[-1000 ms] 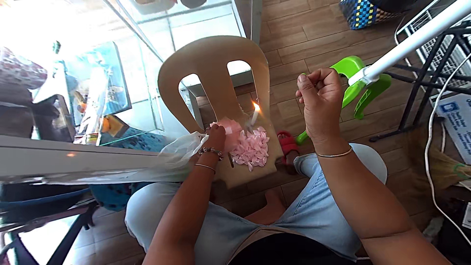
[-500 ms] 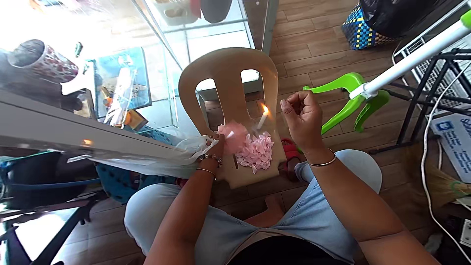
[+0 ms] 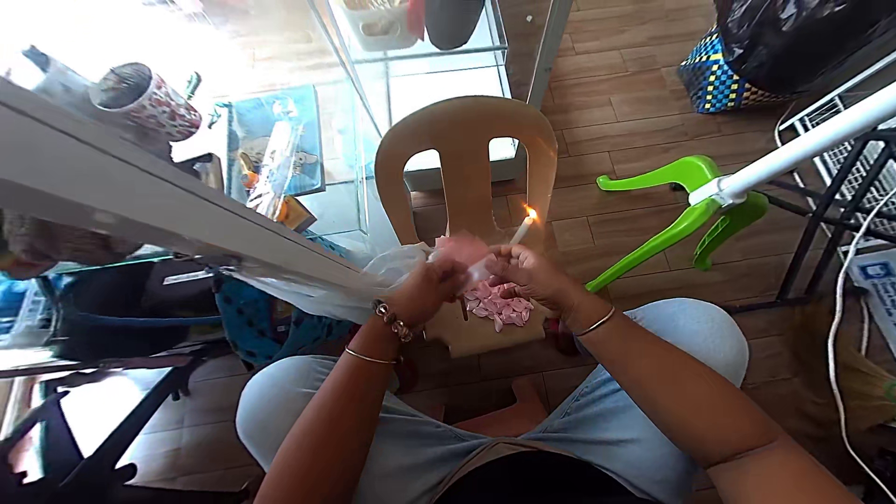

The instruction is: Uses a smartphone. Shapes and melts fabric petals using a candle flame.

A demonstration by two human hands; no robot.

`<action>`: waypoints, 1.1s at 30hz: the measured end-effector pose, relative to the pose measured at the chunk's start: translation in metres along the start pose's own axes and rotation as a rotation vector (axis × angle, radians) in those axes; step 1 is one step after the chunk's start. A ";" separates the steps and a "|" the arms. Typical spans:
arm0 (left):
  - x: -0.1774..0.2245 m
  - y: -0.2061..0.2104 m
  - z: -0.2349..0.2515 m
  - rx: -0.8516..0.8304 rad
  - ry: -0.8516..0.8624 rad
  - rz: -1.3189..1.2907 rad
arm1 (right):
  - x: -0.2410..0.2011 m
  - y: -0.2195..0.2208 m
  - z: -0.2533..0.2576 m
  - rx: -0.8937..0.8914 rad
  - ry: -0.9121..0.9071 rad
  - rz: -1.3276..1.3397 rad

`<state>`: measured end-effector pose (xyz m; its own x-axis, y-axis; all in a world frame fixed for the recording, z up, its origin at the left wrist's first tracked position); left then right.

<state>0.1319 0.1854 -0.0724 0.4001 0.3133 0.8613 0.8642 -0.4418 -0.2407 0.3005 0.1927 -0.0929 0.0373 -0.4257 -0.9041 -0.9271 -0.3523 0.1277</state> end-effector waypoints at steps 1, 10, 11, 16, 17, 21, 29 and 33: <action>0.001 -0.001 -0.006 0.001 0.016 0.020 | 0.000 0.006 0.002 0.004 0.014 0.056; 0.008 -0.005 -0.025 0.604 0.477 0.791 | 0.004 0.020 0.019 0.101 0.035 0.141; 0.009 -0.002 -0.028 0.660 0.523 0.843 | 0.003 0.024 0.021 0.083 0.023 0.159; 0.030 -0.008 -0.041 0.810 0.598 0.882 | -0.016 0.047 0.020 0.064 -0.034 0.280; 0.031 -0.009 -0.042 0.798 0.585 0.863 | -0.018 0.048 0.019 0.053 -0.034 0.297; 0.030 -0.016 -0.037 0.617 0.433 0.627 | -0.028 0.049 0.014 0.013 -0.075 0.216; 0.019 -0.018 -0.023 0.054 0.129 0.022 | -0.027 0.029 0.005 -0.017 -0.113 0.102; 0.019 -0.014 -0.028 -0.027 0.055 -0.107 | -0.027 0.022 0.004 -0.025 -0.207 -0.043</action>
<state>0.1188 0.1744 -0.0401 0.2879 0.3141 0.9047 0.8923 -0.4311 -0.1342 0.2773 0.1995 -0.0671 -0.0028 -0.2302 -0.9731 -0.9167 -0.3881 0.0944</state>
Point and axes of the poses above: each hand's wrist, its own z-axis towards the middle knuckle, its own y-axis out of the palm, x = y × z, the point moved 7 cm from there along z, towards the middle knuckle, and after that the axes turned 5 degrees about -y, right-handed, at the moved point
